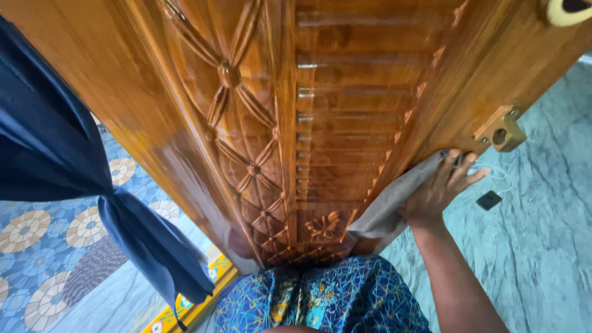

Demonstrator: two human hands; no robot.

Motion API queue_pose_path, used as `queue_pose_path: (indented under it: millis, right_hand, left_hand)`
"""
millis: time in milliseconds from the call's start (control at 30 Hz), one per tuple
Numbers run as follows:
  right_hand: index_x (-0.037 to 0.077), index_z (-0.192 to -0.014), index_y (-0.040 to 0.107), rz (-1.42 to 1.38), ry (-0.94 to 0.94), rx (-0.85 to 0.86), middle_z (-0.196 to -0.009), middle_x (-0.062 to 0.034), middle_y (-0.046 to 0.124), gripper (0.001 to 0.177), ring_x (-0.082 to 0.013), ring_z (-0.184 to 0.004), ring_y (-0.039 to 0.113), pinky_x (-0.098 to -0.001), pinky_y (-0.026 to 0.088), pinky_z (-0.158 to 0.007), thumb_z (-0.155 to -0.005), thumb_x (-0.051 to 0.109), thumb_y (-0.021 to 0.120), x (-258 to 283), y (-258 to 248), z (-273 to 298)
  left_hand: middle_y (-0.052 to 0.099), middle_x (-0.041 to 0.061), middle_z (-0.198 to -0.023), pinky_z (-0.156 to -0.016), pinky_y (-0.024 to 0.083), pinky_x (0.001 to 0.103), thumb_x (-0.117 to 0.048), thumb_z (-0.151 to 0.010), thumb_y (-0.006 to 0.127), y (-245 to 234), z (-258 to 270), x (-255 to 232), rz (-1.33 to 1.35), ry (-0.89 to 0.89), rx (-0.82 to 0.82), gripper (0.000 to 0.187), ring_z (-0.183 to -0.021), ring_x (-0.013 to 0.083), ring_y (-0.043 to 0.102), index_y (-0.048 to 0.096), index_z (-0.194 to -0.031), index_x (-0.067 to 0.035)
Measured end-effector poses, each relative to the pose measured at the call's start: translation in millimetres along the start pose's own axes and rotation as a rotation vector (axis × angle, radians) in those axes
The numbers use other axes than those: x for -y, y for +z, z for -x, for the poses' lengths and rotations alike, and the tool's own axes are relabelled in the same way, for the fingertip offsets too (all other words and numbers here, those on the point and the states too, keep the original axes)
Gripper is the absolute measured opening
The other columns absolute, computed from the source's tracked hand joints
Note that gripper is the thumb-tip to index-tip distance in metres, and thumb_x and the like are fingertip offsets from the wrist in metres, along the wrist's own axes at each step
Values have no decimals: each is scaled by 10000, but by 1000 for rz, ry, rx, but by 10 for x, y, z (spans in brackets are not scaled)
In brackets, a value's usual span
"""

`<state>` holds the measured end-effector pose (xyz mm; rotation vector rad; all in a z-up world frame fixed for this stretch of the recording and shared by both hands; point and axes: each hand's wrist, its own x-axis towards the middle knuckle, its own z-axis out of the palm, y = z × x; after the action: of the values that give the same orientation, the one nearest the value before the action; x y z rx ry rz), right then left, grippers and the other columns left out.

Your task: The person cleans a carved wooden door by hand using a cloth, wiping the decorative panels and flat surfaces.

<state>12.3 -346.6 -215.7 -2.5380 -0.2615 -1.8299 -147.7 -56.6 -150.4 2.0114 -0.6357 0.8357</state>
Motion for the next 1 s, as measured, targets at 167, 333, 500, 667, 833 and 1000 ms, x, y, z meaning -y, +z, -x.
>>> queue_pose_path:
  millis: [167,333,500,667,833,1000]
  right_hand:
    - [1,-1665,-4,-172,190,-15,-1732,-250,-21,1018,-533,-1590,-80,-739,-110,-1192,-1059,609,542,100,-1,251]
    - [-101,-1613,-54,-177,329,101,-1673,-380,-85,1062,-628,-1521,-131,-782,-110,-1172,-1047,539,577,288,21,576]
    - [-160,-1596,-19,-268,332,94,-1693,-367,-68,978,-645,-1531,-128,-783,-81,-1197,-1038,469,480,467,-58,592]
    - [-217,-1575,273,686,76,538,-1653,-439,169,853,-687,-1487,27,-760,-23,-1216,-1109,481,423,631,-112,816]
    - [-161,-1542,426,54,97,155,-1672,-365,235,557,-662,-1531,62,-842,20,-1215,-1145,229,431,320,493,1105]
    - [-68,-1531,452,-75,49,223,-1661,-292,269,694,-579,-1529,6,-828,-48,-1164,-1078,455,387,246,321,1174]
  left_hand:
    - [688,135,-1219,-1052,456,468,-216,-938,739,48,50,-116,44,1,10,242,-1159,338,580,724,-1122,-60]
    - [676,136,-1242,-1080,449,473,-217,-941,732,348,109,-424,177,66,95,241,-1201,345,569,714,-1125,-63]
    - [664,136,-1265,-1108,442,477,-218,-944,725,689,195,-630,243,93,186,239,-1243,352,558,704,-1129,-67]
    - [653,137,-1289,-1136,435,482,-219,-948,719,951,238,-336,188,40,203,238,-1284,358,546,694,-1132,-71]
    - [560,175,-1413,-1182,406,512,-216,-967,669,1112,227,133,77,109,112,424,-1366,409,476,598,-1344,-36]
    - [513,181,-1459,-1169,288,592,-394,-985,573,1331,291,490,-207,184,222,555,-1445,459,368,582,-1421,-51]
